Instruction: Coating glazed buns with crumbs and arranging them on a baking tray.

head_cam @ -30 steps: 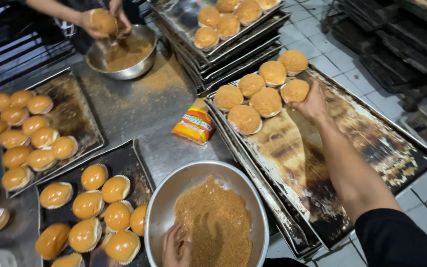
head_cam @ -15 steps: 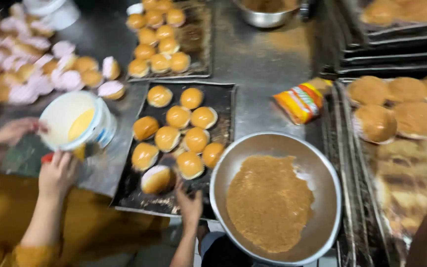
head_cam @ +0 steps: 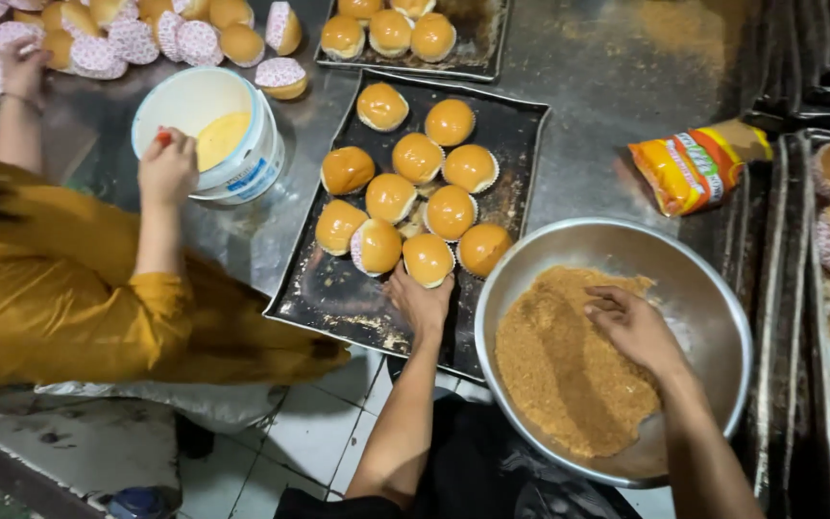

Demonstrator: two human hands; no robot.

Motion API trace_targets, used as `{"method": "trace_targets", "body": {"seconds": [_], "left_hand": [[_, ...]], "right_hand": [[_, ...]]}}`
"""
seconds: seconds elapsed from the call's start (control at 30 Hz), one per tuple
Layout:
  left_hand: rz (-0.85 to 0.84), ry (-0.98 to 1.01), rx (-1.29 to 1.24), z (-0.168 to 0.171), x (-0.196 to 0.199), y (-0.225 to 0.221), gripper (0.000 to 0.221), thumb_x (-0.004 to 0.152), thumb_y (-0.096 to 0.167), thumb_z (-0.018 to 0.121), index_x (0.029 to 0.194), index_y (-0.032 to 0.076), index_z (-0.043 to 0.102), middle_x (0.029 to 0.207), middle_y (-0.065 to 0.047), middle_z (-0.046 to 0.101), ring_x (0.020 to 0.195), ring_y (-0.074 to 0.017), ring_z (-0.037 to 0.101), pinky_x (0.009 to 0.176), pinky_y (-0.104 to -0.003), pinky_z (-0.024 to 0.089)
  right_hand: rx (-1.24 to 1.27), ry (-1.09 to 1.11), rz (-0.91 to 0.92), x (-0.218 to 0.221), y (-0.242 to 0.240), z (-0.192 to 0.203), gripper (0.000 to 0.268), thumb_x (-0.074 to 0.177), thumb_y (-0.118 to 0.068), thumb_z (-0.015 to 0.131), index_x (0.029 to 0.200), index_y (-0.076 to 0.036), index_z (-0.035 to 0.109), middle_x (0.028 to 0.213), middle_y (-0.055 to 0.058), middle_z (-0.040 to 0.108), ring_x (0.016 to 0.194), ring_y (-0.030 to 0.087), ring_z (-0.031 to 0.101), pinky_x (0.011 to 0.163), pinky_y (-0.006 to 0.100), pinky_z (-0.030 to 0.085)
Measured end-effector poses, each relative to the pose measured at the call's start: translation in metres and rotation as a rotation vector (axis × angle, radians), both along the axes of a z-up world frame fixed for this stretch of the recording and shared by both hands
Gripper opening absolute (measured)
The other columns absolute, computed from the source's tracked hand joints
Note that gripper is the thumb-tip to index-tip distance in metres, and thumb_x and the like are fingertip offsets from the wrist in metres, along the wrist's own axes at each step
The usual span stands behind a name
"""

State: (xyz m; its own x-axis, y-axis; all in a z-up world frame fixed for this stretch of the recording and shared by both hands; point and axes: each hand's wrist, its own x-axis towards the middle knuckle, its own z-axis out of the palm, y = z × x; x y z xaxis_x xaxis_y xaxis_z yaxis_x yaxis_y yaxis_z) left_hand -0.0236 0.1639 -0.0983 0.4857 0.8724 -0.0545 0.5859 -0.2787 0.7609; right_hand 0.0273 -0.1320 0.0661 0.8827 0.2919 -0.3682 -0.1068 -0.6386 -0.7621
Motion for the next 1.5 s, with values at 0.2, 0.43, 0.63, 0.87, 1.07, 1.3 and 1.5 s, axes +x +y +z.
{"method": "trace_targets", "body": {"seconds": [0.2,0.43,0.63,0.87,1.07,1.3,1.5], "left_hand": [[0.042,-0.402,-0.429,-0.031,-0.042,0.024,0.089,0.063,0.018,0.093,0.140,0.001,0.052,0.131,-0.025,0.055,0.127,-0.0397,0.055,0.109,-0.047,0.044],[-0.018,-1.109,-0.949,0.027,-0.072,0.027,0.081,0.077,-0.004,0.075,0.149,0.016,0.045,0.138,-0.009,0.059,0.127,-0.0256,0.059,0.104,-0.041,0.052],[-0.276,-1.342,-1.218,0.090,-0.034,-0.006,0.082,0.071,0.007,0.080,0.146,0.017,0.049,0.133,-0.010,0.067,0.124,-0.0281,0.064,0.102,-0.039,0.057],[-0.351,-1.305,-1.465,0.070,-0.010,-0.065,0.066,0.078,0.017,0.072,0.141,0.013,0.056,0.132,-0.014,0.067,0.120,-0.0329,0.065,0.102,-0.055,0.053],[0.132,-1.033,-1.853,0.149,-0.004,-0.101,0.070,0.089,0.055,0.050,0.139,0.006,0.056,0.127,-0.021,0.065,0.117,-0.0364,0.063,0.095,-0.056,0.051],[0.103,-0.765,-1.751,0.103,0.008,-0.120,0.068,0.085,0.070,0.059,0.137,0.026,0.058,0.130,-0.007,0.065,0.120,-0.0322,0.064,0.102,-0.054,0.053],[0.007,-0.617,-1.614,0.114,0.017,-0.149,0.064,0.090,0.073,0.055,0.132,0.025,0.064,0.125,-0.005,0.067,0.116,-0.0273,0.066,0.094,-0.047,0.057]], "right_hand": [[-0.256,-0.187,0.060,0.051,-0.028,-0.150,0.056,0.082,-0.019,0.073,0.134,-0.002,0.064,0.120,0.027,0.069,0.115,0.044,0.065,0.100,0.053,0.051],[-0.459,0.179,0.717,-0.056,0.078,0.026,0.070,0.099,-0.051,0.058,0.159,-0.021,0.035,0.164,0.016,0.030,0.154,0.036,0.023,0.125,0.053,0.028],[-0.559,0.051,0.801,-0.068,-0.012,-0.141,0.054,0.082,-0.033,0.070,0.130,-0.010,0.060,0.129,0.022,0.064,0.122,0.043,0.062,0.103,0.054,0.054],[-0.683,0.081,0.501,-0.042,-0.065,-0.124,0.069,0.088,-0.039,0.067,0.151,-0.028,0.039,0.149,0.016,0.044,0.136,0.041,0.052,0.107,0.053,0.053],[-0.762,0.512,0.671,-0.086,-0.003,0.003,0.075,0.107,-0.047,0.047,0.164,-0.028,0.003,0.169,0.006,0.006,0.142,0.031,0.044,0.116,0.040,0.048],[-0.502,0.268,0.316,-0.077,-0.045,0.019,0.048,0.099,-0.029,0.048,0.141,-0.006,0.055,0.141,0.024,0.059,0.135,0.039,0.056,0.116,0.049,0.044],[-0.107,-0.122,0.105,-0.036,-0.052,0.065,0.040,0.090,-0.018,0.066,0.127,-0.002,0.066,0.126,0.027,0.069,0.126,0.043,0.060,0.107,0.054,0.047]]}}
